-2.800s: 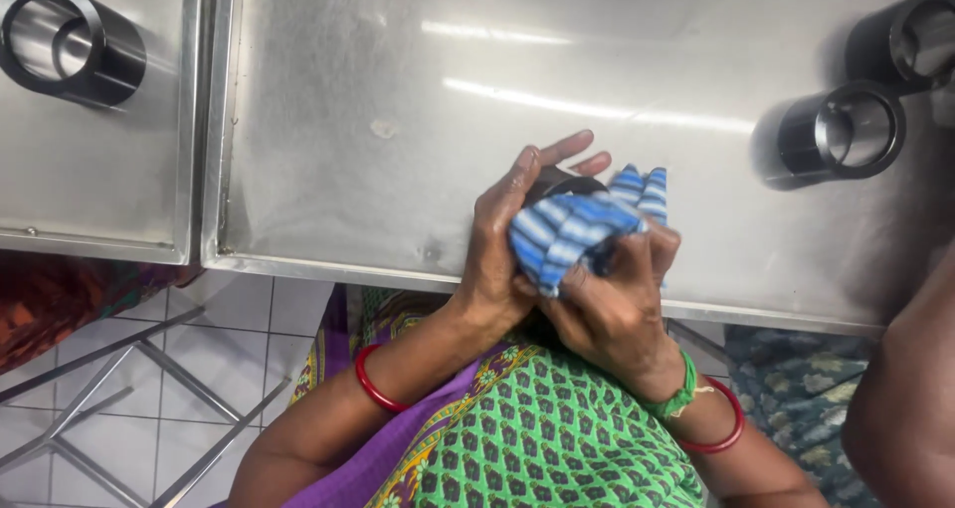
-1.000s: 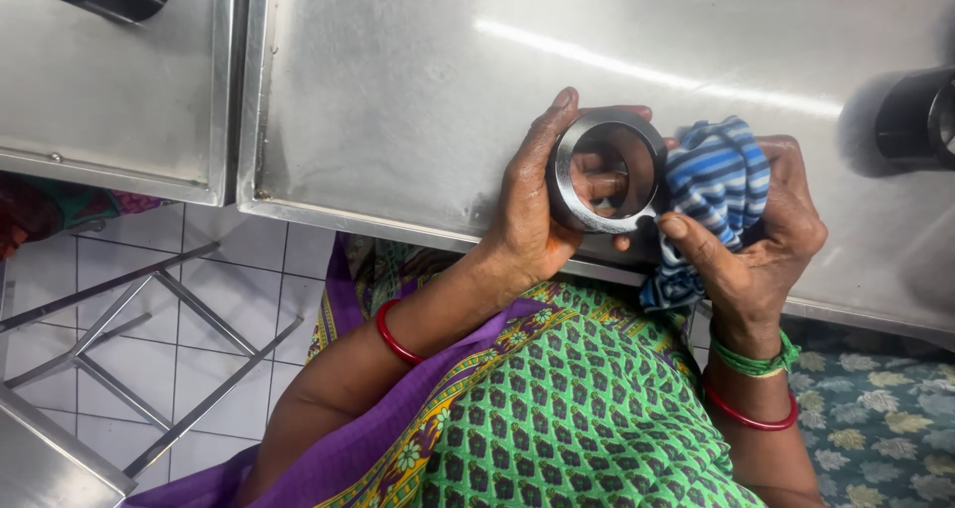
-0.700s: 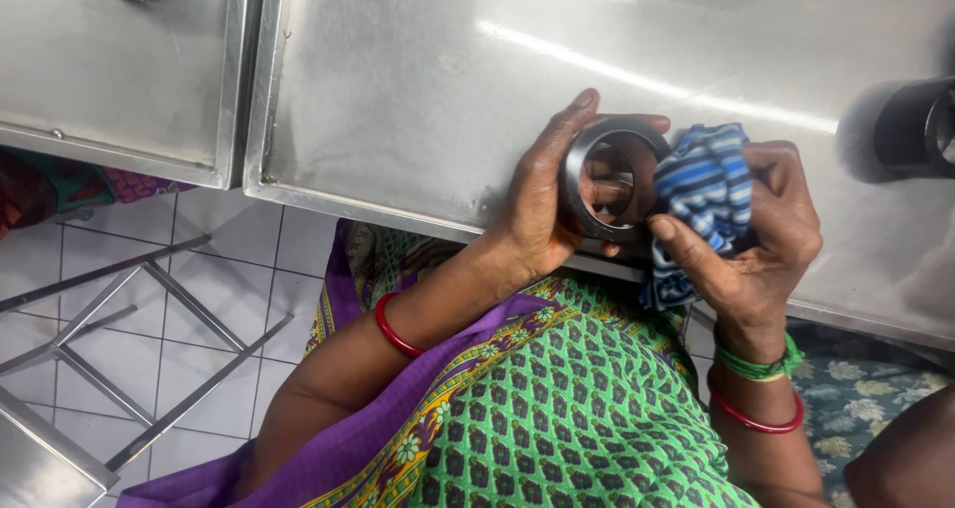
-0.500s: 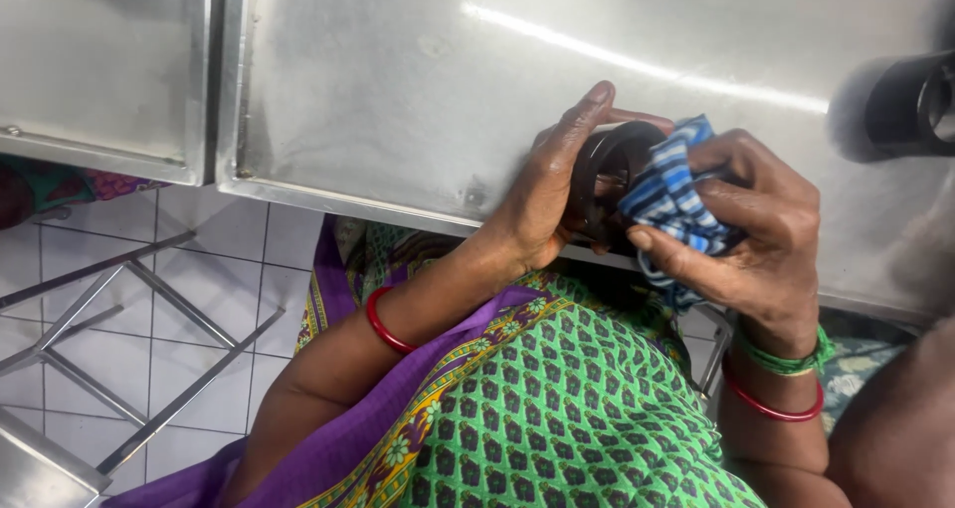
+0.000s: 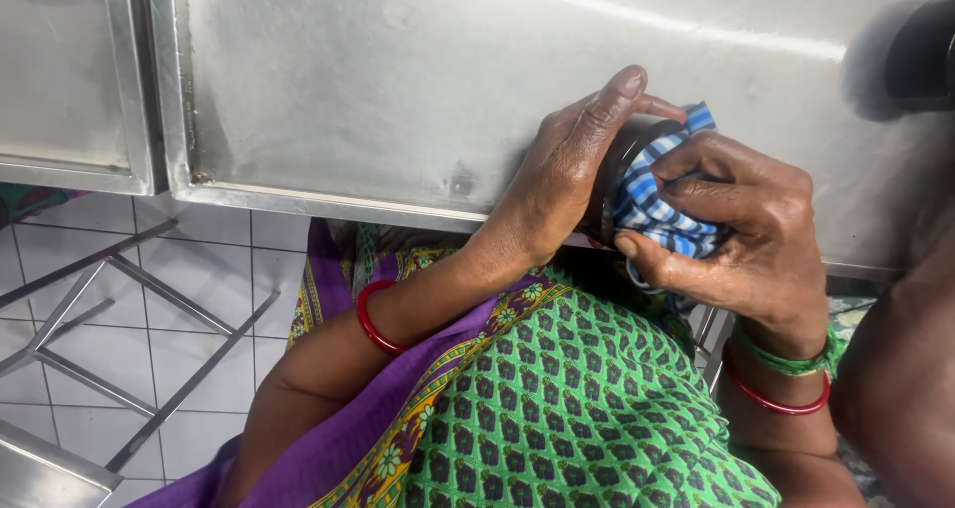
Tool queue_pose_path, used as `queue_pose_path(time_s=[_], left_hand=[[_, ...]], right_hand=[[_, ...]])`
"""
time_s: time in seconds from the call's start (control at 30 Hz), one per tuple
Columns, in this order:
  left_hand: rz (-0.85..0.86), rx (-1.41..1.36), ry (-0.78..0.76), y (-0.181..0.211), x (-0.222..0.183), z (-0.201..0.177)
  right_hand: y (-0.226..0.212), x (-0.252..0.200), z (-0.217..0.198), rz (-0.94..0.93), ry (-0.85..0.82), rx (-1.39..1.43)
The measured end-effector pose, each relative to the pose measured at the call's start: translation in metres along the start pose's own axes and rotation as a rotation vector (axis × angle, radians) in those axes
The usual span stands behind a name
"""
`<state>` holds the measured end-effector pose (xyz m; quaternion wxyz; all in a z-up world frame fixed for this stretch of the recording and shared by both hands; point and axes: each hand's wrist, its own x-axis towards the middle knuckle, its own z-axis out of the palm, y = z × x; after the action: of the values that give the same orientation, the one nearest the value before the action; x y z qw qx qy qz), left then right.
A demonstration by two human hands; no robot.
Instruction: Inspecting and wiping the inner surfaces of metal cylindrical components with a cloth and marking them.
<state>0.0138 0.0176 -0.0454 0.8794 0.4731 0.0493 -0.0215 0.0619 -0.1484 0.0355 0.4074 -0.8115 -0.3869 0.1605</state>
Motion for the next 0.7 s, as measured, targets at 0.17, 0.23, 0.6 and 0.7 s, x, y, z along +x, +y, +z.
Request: queue_pose_path(time_s=[0.17,0.23,0.6,0.7], left_hand=[[0.036,0.022,-0.005,0.002,0.002,-0.003],[-0.053,-0.051,-0.001,0.002,0.003,-0.003],[-0.049,-0.211,-0.029,0.000,-0.002,-0.008],[-0.034,-0.319,0.003,0.010,-0.005,-0.010]], right_hand=[[-0.002,0.006,-0.001,-0.015,0.001,-0.027],[-0.004,0.008,0.000,-0.013,-0.008,-0.049],[0.012,0.000,0.012,0.035,0.099,0.045],[0.016,-0.010,0.028,0.093,0.304,0.227]])
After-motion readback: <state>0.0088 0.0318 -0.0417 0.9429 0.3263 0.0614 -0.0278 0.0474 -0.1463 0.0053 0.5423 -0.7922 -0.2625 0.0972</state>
